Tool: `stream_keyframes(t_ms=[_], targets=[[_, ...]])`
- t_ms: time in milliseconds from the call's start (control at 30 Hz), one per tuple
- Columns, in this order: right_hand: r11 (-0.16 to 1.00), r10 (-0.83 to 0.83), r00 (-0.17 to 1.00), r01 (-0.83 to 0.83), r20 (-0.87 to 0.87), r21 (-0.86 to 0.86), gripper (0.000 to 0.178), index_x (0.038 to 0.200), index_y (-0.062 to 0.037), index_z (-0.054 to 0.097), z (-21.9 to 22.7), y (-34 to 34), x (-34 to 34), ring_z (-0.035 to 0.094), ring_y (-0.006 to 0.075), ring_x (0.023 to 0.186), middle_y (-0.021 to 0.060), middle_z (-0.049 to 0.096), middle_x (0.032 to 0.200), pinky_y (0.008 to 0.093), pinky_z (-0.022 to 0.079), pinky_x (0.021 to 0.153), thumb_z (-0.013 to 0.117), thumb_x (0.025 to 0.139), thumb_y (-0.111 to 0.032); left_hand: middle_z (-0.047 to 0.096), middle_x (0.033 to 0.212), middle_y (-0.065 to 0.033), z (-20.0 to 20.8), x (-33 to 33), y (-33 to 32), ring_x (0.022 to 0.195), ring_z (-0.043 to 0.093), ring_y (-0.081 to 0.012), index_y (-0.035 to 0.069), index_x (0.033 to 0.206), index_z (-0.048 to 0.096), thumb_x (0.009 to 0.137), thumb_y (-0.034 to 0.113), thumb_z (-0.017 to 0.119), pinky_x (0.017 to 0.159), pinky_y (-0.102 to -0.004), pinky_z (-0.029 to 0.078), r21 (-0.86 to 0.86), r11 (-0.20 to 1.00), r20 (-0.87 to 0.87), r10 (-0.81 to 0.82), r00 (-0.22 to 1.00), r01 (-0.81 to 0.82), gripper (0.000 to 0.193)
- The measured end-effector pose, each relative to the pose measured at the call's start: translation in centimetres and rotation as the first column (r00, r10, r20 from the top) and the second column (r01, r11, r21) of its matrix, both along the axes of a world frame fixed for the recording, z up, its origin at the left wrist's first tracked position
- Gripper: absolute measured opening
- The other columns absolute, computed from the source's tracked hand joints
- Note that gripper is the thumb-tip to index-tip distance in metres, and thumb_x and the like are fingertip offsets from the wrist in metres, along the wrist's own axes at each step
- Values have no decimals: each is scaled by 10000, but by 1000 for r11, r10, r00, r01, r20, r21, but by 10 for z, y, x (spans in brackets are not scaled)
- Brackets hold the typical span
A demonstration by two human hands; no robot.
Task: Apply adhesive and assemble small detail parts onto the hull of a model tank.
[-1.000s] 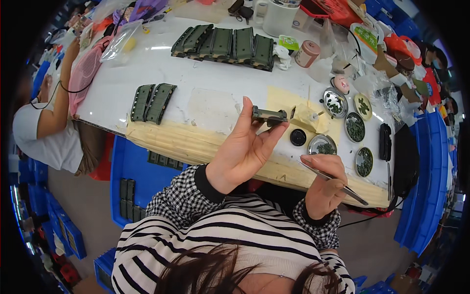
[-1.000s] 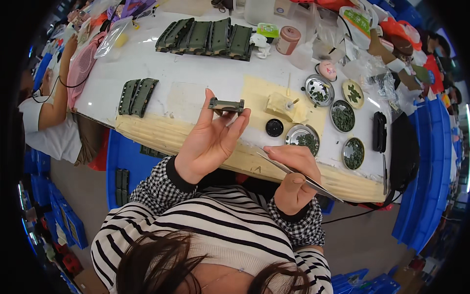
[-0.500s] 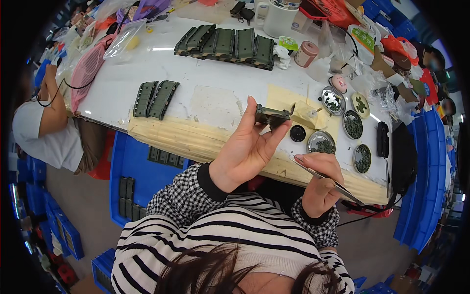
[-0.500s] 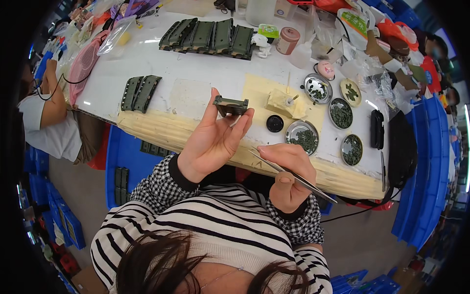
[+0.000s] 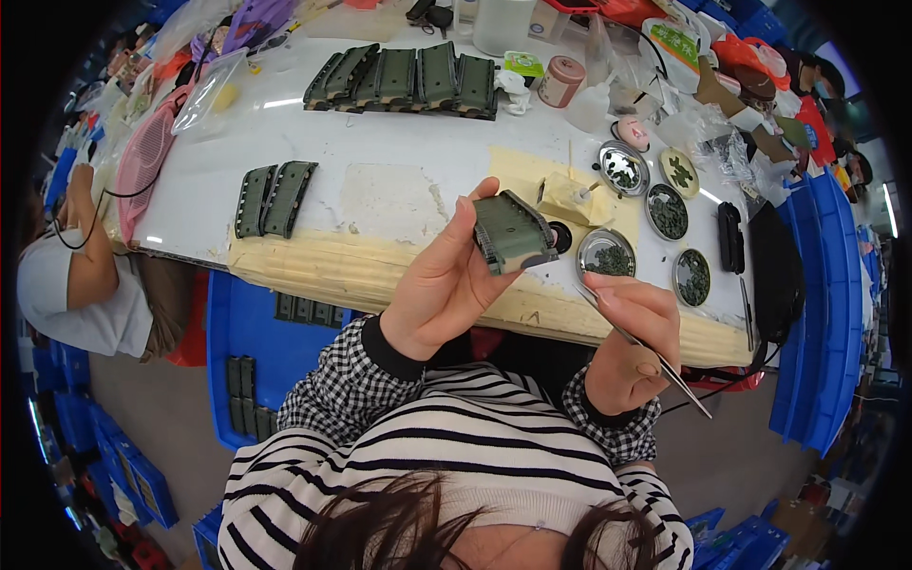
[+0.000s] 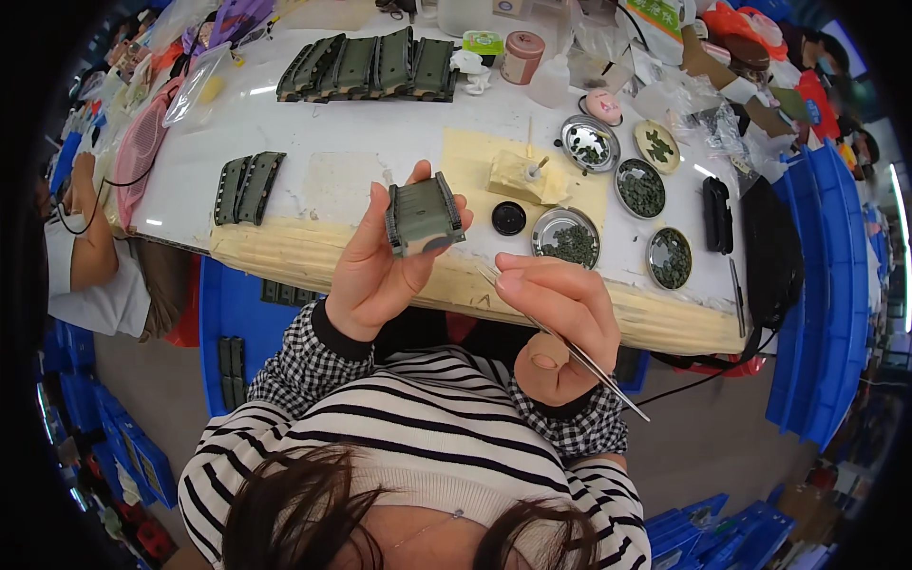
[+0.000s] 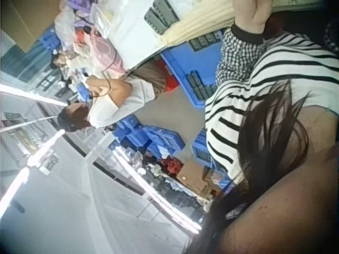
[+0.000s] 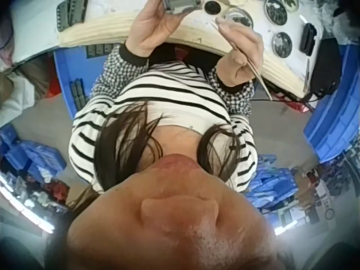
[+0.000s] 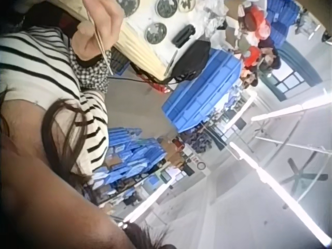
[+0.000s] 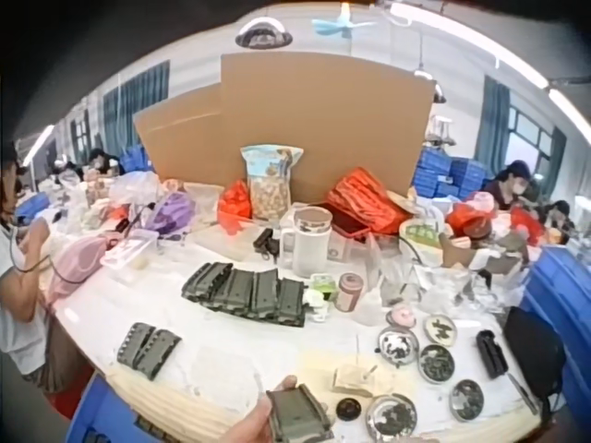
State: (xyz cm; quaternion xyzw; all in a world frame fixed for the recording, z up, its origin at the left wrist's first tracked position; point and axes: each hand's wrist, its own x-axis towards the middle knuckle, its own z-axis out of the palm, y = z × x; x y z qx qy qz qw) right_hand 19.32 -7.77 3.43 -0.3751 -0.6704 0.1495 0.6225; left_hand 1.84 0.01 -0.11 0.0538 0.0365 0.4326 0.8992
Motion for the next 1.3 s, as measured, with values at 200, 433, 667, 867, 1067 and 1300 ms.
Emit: stream_keyframes(t_ms=[200,433,667,867,1067,1300], targets=[[995,-94,988,95,126,-4,541,970,40,628,12,-1,-12,675,356,851,200,622,925,397,554,740,387,996,-443,402,1364,-246,-3,-1,2,1282,419,-405,212,1459,252,997,334,428,975,-417,508,207,977,15,-52,999,48,509],[992,81,970,-55,228,-115,370,1150,-9,625,14,-5,6,607,290,1073,178,600,1189,347,498,908,663,855,-228,420,1361,-241,5,-1,0,1259,448,-411,198,1467,225,980,292,486,1055,-496,399,281,959,-158,20,987,26,561],[992,75,955,-41,287,-123,417,1157,0,623,14,-3,7,599,292,1082,174,595,1189,355,495,920,712,779,-153,426,1361,-236,3,-1,1,1257,452,-410,203,1471,214,980,286,482,1051,-494,403,300,954,-159,23,987,26,565],[991,70,948,-32,310,-126,426,1149,11,626,18,-2,3,605,297,1082,164,602,1142,364,505,912,713,748,-103,423,1365,-235,2,-2,2,1262,447,-410,209,1471,217,979,288,485,1050,-493,406,293,956,-171,24,985,27,566],[990,68,922,-15,381,-139,413,1143,14,628,25,-2,4,617,301,1071,159,604,1114,368,518,893,707,752,-93,421,1370,-229,1,-1,3,1269,442,-400,200,1455,247,971,282,511,1054,-486,406,305,952,-161,25,987,26,557],[992,69,907,-18,415,-125,419,1124,10,640,24,1,6,624,295,1057,149,609,1098,362,531,870,720,735,-125,424,1370,-223,-1,0,1,1260,450,-398,195,1424,301,969,275,519,1057,-479,409,243,970,-177,29,984,15,511]])
